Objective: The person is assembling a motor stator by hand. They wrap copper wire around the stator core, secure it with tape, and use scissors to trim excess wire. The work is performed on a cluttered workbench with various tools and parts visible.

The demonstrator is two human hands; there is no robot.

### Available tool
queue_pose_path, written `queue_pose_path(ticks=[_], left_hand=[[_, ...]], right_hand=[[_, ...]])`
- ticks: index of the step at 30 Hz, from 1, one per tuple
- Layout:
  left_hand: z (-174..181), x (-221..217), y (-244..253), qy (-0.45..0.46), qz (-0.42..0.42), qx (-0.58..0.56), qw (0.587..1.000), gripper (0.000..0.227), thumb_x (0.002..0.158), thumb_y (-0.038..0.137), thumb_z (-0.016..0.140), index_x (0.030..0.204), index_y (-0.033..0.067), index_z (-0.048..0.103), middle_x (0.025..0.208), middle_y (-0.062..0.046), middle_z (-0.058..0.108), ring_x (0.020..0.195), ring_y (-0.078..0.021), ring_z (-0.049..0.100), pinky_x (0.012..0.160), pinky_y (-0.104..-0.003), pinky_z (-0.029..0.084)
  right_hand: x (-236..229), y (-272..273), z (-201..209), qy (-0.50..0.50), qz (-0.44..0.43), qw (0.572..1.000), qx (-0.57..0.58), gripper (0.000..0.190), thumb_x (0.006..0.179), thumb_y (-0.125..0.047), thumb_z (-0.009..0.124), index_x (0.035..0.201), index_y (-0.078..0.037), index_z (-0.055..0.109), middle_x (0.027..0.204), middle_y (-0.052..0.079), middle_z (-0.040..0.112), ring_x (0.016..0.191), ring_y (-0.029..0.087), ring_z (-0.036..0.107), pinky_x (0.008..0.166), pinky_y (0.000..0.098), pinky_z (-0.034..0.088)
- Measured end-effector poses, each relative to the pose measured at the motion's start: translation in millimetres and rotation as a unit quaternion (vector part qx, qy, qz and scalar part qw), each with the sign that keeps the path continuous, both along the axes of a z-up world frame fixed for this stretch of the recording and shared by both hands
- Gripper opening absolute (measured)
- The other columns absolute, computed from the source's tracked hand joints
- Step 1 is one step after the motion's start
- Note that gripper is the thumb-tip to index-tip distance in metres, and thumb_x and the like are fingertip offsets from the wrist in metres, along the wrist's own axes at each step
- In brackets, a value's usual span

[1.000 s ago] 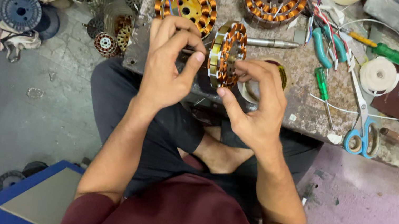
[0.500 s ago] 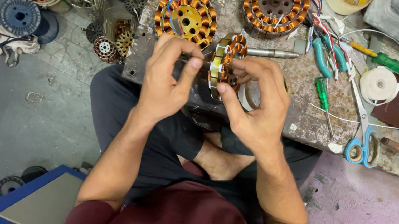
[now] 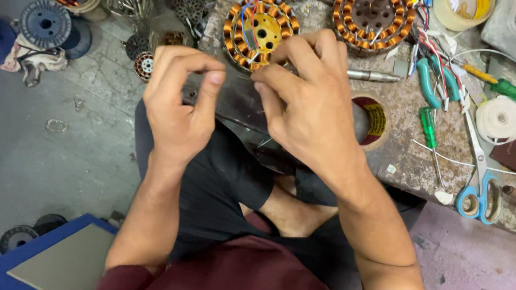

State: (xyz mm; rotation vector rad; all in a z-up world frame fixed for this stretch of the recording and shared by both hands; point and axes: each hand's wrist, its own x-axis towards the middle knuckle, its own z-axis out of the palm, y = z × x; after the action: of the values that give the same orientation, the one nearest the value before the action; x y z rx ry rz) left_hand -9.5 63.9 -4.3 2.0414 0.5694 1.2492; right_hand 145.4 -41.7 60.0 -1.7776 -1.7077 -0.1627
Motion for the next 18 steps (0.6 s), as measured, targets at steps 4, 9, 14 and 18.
queue_pose_path(ticks=[4,9,14,18], left_hand=[[-6.9,11.6,-7.0,-0.194,-0.116,-0.259,0.939,0.014,0.111,0.003,0.061,0.124,0.003,0.057,0.118,-0.009,0.066,0.091,-0.0108,0.062,0.083,-0.024,0.055],[-13.5,31.7,-12.5,-0.17,-0.351,-0.363,0.846,0.041,0.108,0.003,0.059,0.145,0.0024,0.044,0.133,-0.011,0.067,0.1,-0.0085,0.064,0.086,-0.023,0.055],[-11.8,39.1,-6.5,-0.102,-0.388,-0.289,0.869,0.037,0.104,0.001,0.068,0.139,-0.0012,0.055,0.121,-0.01,0.067,0.103,-0.0088,0.063,0.09,-0.025,0.053],[-9.9,40.7,-10.9,-0.046,-0.296,-0.196,0.934,0.017,0.098,0.004,0.076,0.114,0.002,0.071,0.106,-0.004,0.069,0.087,-0.0075,0.063,0.077,-0.023,0.051]], right_hand=[[-2.6,-8.5,7.4,0.071,0.001,0.997,-0.018,0.014,0.086,-0.004,0.083,0.097,-0.007,0.075,0.092,0.007,0.062,0.089,0.028,0.062,0.078,0.0392,0.05],[-5.4,-24.7,14.8,0.106,-0.03,0.994,-0.005,0.015,0.088,0.0,0.081,0.101,-0.004,0.076,0.095,0.01,0.071,0.087,0.026,0.072,0.076,0.0353,0.056],[1.7,-39.8,15.9,0.142,-0.052,0.989,-0.001,0.016,0.089,0.004,0.08,0.103,-0.001,0.075,0.101,0.011,0.074,0.094,0.022,0.075,0.083,0.031,0.058],[-0.2,-45.2,6.8,0.13,-0.089,0.988,0.008,0.015,0.09,0.006,0.08,0.102,-0.001,0.074,0.1,0.01,0.073,0.092,0.023,0.074,0.082,0.0309,0.057]])
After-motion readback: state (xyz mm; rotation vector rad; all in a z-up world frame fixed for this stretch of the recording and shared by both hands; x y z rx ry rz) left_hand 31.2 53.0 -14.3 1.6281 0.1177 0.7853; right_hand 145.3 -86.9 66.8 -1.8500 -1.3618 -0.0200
